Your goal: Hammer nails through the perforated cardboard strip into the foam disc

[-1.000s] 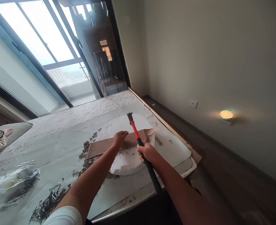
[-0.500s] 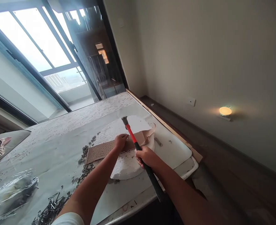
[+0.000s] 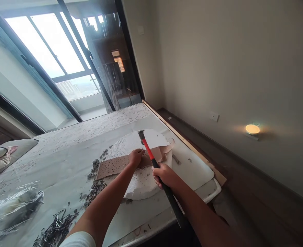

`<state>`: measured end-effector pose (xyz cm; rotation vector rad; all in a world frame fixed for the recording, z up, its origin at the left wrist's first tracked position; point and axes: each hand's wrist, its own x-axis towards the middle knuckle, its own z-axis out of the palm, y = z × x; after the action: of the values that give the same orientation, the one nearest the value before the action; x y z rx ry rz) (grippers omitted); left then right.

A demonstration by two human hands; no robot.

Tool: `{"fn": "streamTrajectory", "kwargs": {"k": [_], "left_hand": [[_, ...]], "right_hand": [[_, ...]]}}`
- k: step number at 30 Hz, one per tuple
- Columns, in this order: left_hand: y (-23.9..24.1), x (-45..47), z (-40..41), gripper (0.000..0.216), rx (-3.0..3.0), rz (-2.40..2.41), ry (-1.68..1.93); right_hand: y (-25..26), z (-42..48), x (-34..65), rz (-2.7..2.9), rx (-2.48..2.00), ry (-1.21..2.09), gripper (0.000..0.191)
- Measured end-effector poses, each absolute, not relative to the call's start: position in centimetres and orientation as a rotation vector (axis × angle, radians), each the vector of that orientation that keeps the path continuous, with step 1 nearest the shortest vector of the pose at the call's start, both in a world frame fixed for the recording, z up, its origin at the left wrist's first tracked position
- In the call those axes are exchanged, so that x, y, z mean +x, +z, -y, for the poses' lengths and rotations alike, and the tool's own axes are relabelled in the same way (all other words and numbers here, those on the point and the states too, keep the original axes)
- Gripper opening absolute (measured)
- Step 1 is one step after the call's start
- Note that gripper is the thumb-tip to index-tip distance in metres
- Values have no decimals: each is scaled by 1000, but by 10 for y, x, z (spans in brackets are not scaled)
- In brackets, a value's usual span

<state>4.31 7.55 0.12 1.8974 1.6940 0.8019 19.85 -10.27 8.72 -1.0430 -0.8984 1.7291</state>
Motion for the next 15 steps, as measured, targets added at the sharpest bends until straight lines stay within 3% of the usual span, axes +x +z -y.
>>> {"fn": "streamTrajectory", "kwargs": {"k": [15], "left_hand": [[0, 45, -72, 30, 1982, -1782, 746]], "right_hand": [[74, 100, 195, 925, -1021, 1753, 9]]}}
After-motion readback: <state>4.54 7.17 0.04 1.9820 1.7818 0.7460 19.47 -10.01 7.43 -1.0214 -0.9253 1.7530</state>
